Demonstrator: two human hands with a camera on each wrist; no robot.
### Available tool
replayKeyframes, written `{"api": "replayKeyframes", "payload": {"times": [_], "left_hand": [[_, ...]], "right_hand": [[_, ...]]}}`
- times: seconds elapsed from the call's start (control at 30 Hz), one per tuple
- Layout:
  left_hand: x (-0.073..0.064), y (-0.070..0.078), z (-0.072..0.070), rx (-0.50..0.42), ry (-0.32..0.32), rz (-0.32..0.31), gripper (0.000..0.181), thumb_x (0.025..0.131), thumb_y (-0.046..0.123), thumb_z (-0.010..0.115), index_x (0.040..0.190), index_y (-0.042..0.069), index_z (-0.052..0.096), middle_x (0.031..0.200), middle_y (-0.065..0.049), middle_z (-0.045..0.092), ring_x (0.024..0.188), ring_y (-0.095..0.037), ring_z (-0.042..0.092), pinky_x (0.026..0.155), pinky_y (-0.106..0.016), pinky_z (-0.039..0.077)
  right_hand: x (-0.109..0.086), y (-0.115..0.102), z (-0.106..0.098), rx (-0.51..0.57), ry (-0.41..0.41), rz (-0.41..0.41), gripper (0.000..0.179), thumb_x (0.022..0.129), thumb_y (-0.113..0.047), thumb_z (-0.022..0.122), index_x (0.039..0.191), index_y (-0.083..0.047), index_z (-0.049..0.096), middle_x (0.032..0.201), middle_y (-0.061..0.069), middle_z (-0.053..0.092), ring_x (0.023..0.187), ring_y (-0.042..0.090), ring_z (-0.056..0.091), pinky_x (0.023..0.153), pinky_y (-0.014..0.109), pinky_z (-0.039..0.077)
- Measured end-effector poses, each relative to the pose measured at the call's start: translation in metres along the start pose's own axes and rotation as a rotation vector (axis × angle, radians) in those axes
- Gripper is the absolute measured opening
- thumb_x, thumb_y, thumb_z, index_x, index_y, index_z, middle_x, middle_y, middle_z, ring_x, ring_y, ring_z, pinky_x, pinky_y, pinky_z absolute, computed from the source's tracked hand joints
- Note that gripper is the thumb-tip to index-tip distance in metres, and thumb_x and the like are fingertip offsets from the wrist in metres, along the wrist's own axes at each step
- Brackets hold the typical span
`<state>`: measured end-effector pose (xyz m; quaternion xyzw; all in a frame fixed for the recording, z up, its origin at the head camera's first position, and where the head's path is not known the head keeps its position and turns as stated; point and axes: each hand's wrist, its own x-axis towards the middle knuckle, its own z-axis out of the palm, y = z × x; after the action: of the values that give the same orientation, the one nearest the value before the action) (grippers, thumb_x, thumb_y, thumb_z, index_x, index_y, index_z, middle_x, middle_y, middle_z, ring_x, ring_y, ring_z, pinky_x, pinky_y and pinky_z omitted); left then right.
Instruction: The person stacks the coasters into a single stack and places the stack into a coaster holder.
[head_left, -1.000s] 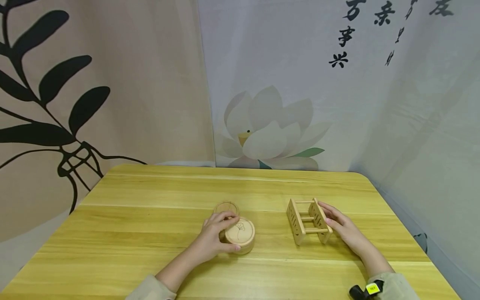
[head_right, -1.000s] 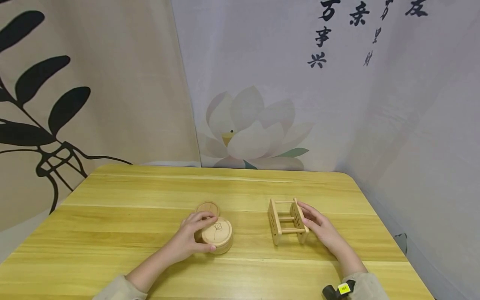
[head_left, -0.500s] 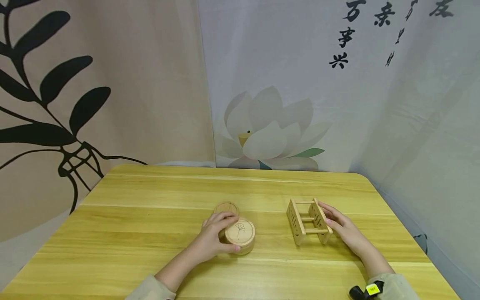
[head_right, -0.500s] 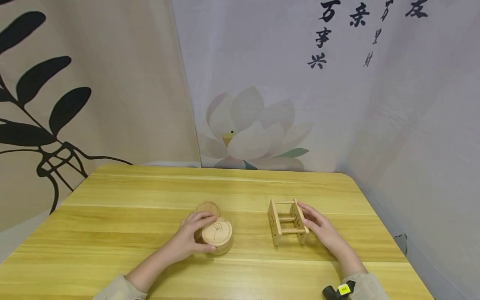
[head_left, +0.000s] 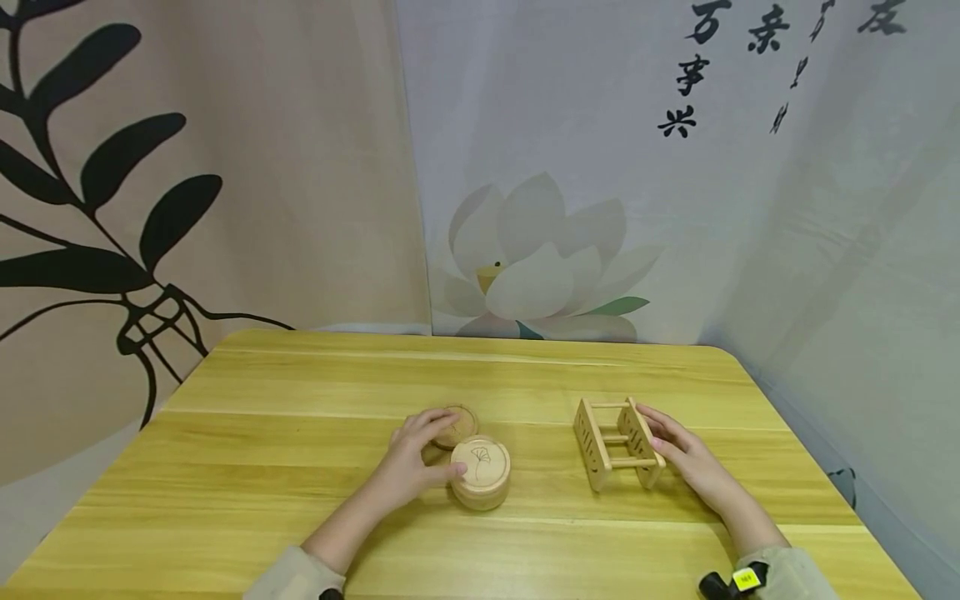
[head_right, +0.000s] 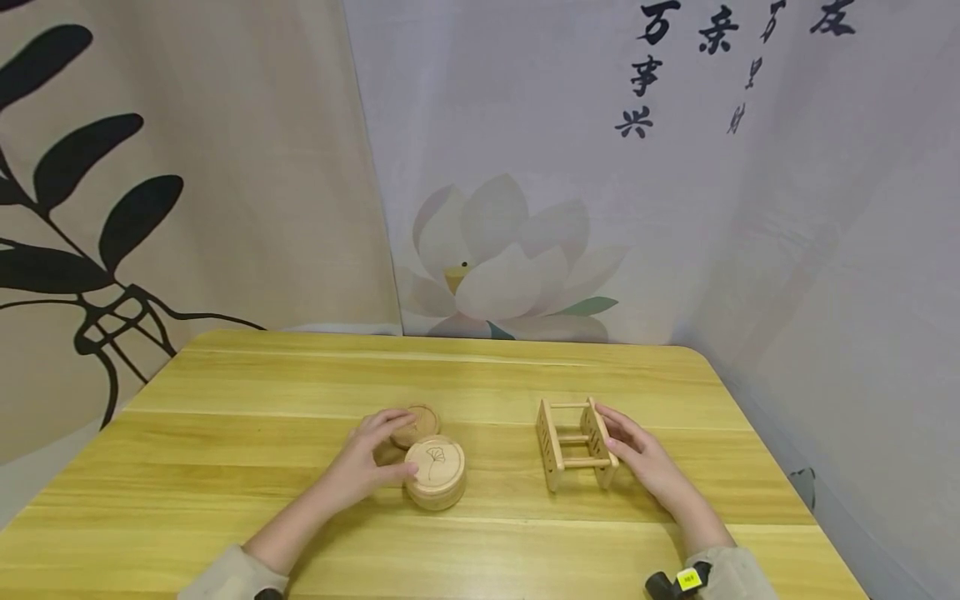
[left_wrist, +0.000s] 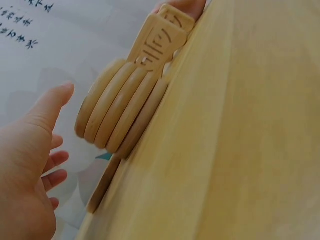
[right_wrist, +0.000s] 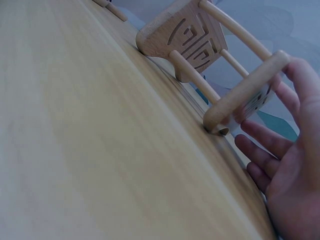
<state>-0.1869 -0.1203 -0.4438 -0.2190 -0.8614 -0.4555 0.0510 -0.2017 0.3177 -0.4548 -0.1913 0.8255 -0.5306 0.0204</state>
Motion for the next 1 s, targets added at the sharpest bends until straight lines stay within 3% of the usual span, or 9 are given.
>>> {"api": "replayKeyframes", "payload": {"times": [0.37, 0.67, 1.0], "left_hand": [[0.005, -0.015, -0.005, -0.008, 0.062, -0.064, 0.066, 0.08, 0.032, 0.078, 0.137, 0.009, 0.053, 0.141, -0.013, 0.045, 0.13, -0.034, 0.034, 0.102, -0.066, 0.015], [0.011, -0.027, -0.009, -0.045, 0.069, -0.134, 0.06, 0.086, 0.026, 0.073, 0.138, 0.008, 0.05, 0.141, -0.012, 0.044, 0.131, -0.037, 0.033, 0.1, -0.063, 0.028], [0.021, -0.041, -0.012, -0.018, 0.042, -0.161, 0.065, 0.085, 0.03, 0.074, 0.14, 0.006, 0.048, 0.143, -0.015, 0.041, 0.127, -0.037, 0.037, 0.099, -0.06, 0.033]], "right_hand": [[0.0, 0.001, 0.0, 0.008, -0.003, -0.02, 0.048, 0.103, -0.01, 0.042, 0.149, -0.005, 0.031, 0.138, 0.028, 0.042, 0.115, -0.001, 0.047, 0.09, 0.019, 0.04], [0.0, 0.003, -0.001, -0.043, 0.003, 0.001, 0.047, 0.104, -0.014, 0.041, 0.15, -0.011, 0.032, 0.139, 0.027, 0.041, 0.116, -0.002, 0.044, 0.09, 0.02, 0.039], [0.0, 0.006, -0.002, -0.032, 0.0, 0.024, 0.048, 0.104, -0.017, 0.042, 0.15, -0.012, 0.032, 0.14, 0.024, 0.041, 0.115, -0.003, 0.045, 0.091, 0.019, 0.039]]}}
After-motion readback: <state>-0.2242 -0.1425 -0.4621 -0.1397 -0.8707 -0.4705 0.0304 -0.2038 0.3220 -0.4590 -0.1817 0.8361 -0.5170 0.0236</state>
